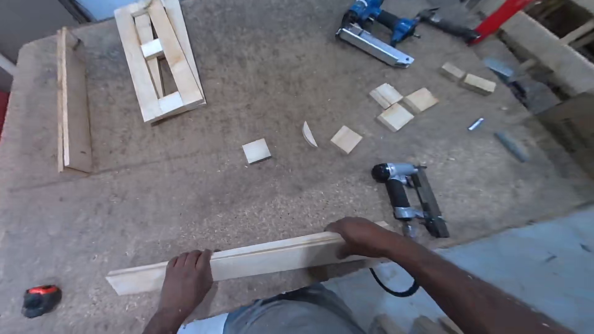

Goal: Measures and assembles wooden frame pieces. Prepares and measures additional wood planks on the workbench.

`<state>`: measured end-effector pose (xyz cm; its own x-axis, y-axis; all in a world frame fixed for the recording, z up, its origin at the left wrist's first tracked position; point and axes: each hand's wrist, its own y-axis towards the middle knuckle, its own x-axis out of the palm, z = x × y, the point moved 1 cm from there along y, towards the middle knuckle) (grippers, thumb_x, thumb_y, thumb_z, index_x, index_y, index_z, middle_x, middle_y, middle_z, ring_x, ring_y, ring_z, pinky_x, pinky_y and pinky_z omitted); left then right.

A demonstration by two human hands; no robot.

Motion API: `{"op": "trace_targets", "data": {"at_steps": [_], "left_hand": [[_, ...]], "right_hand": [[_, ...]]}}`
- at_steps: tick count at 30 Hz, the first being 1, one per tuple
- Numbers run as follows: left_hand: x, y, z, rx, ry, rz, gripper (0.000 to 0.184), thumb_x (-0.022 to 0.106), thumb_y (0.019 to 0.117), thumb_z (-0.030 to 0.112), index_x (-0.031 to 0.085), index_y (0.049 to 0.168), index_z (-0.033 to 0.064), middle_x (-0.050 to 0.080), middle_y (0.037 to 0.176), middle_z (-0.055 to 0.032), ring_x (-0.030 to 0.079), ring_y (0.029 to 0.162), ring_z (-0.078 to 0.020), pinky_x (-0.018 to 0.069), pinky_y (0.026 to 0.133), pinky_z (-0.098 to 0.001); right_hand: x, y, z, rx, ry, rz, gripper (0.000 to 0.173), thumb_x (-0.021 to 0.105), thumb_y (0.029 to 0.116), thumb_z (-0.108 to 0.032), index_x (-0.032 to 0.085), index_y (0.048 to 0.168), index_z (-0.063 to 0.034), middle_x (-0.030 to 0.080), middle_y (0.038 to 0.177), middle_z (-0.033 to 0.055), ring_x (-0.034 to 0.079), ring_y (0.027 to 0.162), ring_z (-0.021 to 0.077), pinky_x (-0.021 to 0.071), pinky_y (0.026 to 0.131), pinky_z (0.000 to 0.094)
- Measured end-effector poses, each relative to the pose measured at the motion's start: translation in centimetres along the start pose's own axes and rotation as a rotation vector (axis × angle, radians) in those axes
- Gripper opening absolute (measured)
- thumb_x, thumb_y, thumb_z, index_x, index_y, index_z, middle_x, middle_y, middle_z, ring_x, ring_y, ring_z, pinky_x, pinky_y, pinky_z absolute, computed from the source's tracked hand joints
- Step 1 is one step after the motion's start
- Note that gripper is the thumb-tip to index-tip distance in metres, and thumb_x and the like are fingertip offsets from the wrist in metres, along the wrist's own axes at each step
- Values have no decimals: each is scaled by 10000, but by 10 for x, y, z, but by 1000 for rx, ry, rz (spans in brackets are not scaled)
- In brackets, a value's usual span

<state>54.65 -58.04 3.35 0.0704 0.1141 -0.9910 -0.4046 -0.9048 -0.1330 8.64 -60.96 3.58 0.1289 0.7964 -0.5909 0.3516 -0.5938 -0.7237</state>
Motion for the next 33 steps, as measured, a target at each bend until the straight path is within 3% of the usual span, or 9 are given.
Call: {"op": "trace_targets", "data": {"at_steps": [3, 9, 15, 18, 20, 23, 28, 31, 33], "left_hand": [[15, -30, -11, -4, 66, 211, 623, 869, 635, 310, 694, 1212, 153, 723, 1034, -126, 709, 945, -358, 566, 797, -562], [34, -53, -21, -40, 98, 403, 511, 742, 790, 356, 653, 1253, 160, 708, 1118, -106, 686, 1020, -331, 540, 822, -522], [25, -35, -53, 28, -114, 174, 768, 776, 637, 494, 651, 1313, 153, 696, 1202, -120, 668, 1108, -364, 537, 861, -590], [12, -15, -75, 36, -175, 12, 820, 847, 612, 480, 643, 1334, 149, 701, 1179, -129, 664, 1114, -373, 516, 913, -610], [4, 2, -87, 26, -209, -104, 826, 851, 649, 499, 618, 1372, 175, 693, 1218, -119, 645, 1155, -362, 491, 972, -596], [-5, 35, -106, 2, -245, -218, 836, 809, 705, 571, 584, 1419, 200, 667, 1294, -114, 613, 1231, -343, 457, 1049, -580], [1, 91, -124, -43, -240, -266, 855, 750, 748, 644, 570, 1434, 167, 622, 1395, -78, 550, 1336, -276, 387, 1152, -510], [26, 109, -135, -39, -223, -221, 864, 804, 711, 595, 581, 1437, 183, 553, 1481, -64, 456, 1427, -275, 323, 1195, -548], [34, 110, -141, -51, -213, -196, 935, 832, 663, 667, 571, 1451, 236, 474, 1563, -36, 387, 1480, -284, 294, 1200, -599]], "right_hand": [[13, 4, -15, -64, -55, 162, 456, 769, 888, -436, 690, 1243, -161, 716, 1141, 78, 662, 1115, 293, 520, 967, 538], [39, 8, -30, -31, -127, 388, 431, 747, 902, -449, 694, 1259, -214, 717, 1176, 22, 645, 1147, 250, 485, 1011, 500], [43, 8, -41, -73, -187, 476, 828, 837, 792, -486, 526, 1495, -177, 510, 1526, 159, 449, 1443, 372, 325, 1189, 626], [32, 23, -43, -21, -170, 381, 743, 824, 838, -318, 518, 1492, -144, 560, 1466, 155, 492, 1400, 370, 341, 1179, 614], [15, 30, -47, 1, -140, 311, 718, 803, 844, -297, 518, 1483, -133, 583, 1429, 141, 516, 1363, 357, 347, 1177, 581], [-17, 37, -52, -13, -153, 399, 671, 795, 836, -304, 559, 1443, -139, 595, 1414, 136, 546, 1336, 335, 383, 1163, 557], [-58, 87, -42, 9, -282, 494, 741, 856, 768, -356, 575, 1421, -146, 611, 1361, 130, 556, 1305, 338, 403, 1129, 588], [-67, 119, -32, 18, -341, 475, 748, 843, 771, -313, 556, 1441, -147, 615, 1382, 101, 552, 1320, 322, 417, 1110, 582], [-68, 126, -32, 22, -329, 444, 792, 865, 763, -320, 540, 1463, -141, 602, 1406, 104, 534, 1344, 325, 415, 1114, 580]]}}
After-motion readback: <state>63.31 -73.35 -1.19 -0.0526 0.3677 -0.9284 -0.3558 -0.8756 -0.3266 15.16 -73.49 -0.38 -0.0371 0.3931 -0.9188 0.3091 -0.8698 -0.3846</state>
